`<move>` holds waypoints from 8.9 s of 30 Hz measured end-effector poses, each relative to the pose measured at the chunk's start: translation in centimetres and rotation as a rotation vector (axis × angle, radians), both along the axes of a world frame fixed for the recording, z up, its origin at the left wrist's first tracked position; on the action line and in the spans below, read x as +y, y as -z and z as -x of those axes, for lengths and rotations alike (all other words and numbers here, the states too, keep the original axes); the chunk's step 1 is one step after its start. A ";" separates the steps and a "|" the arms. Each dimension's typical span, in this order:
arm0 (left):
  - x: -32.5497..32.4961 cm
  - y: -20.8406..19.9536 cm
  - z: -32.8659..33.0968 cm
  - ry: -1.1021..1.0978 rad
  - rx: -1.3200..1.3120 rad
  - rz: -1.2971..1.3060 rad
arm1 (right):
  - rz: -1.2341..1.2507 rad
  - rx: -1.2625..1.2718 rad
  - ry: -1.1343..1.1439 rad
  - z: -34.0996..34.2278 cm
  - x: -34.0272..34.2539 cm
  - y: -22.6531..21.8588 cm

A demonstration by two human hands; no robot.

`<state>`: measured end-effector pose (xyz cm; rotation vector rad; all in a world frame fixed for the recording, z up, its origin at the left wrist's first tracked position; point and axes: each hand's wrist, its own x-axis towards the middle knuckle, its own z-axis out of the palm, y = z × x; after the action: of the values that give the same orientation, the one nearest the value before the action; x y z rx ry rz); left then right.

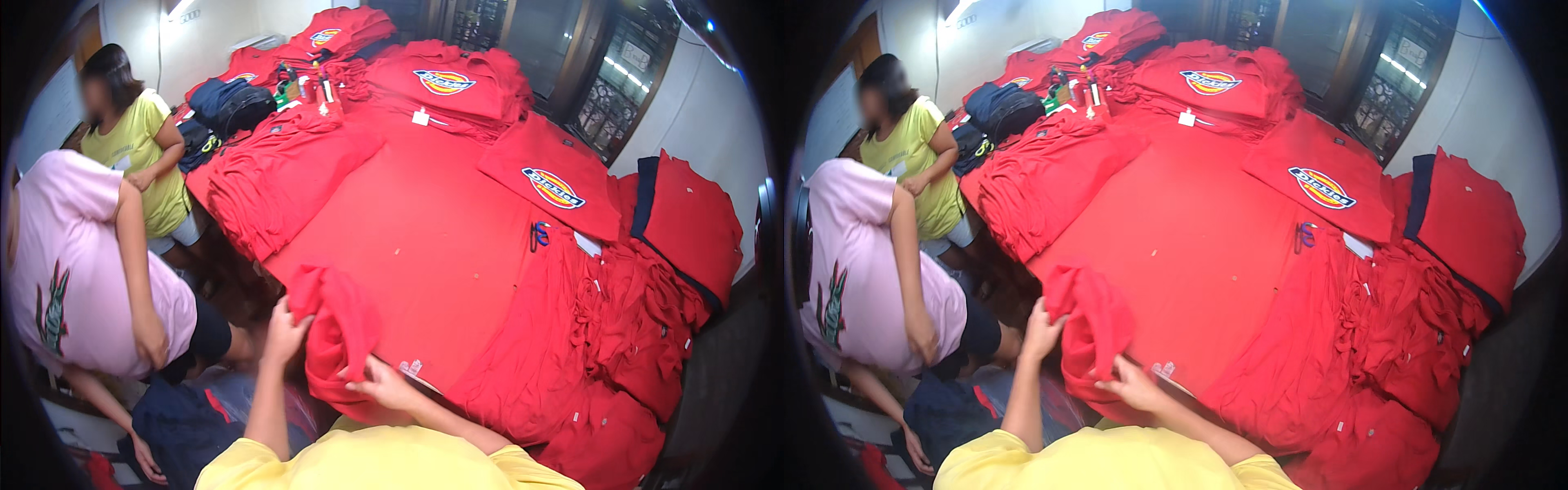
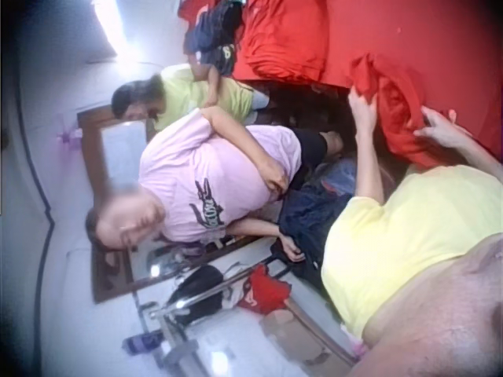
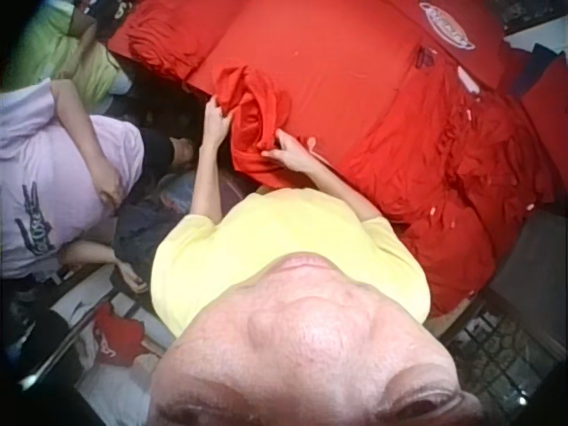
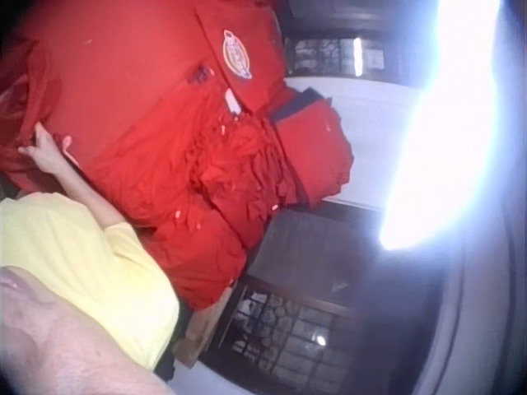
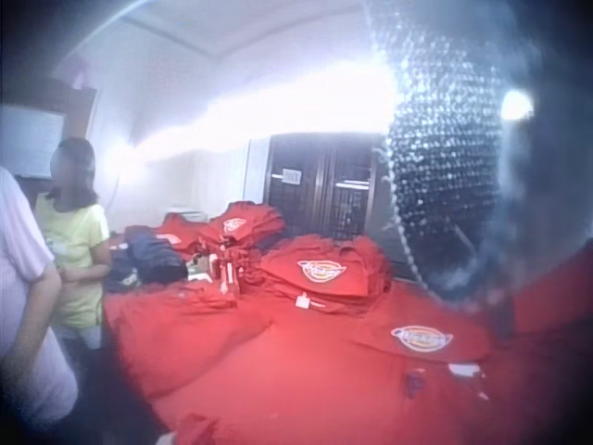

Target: The person picks up red shirts from a large pile, smooths them out on a table, and folds them one by one.

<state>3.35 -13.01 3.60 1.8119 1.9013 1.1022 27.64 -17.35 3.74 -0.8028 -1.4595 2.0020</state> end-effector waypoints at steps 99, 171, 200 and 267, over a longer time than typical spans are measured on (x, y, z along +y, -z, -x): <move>44.0 -0.8 -4.9 0.600 0.107 -0.001 | -0.802 -1.347 1.122 -19.7 34.9 0.7; 32.8 1.2 -4.2 0.506 0.309 -0.040 | -0.834 -1.533 0.528 -0.7 18.9 0.2; 32.7 1.2 -4.0 0.499 0.302 -0.057 | -0.805 -1.489 0.544 -0.4 19.0 -0.7; 43.7 1.2 -8.5 0.353 0.233 -0.161 | -0.658 -1.544 1.085 -18.0 36.3 0.4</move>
<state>11.84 30.73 2.41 2.3430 1.5515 0.9781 45.63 18.97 3.35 -2.2641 -1.4831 -0.1748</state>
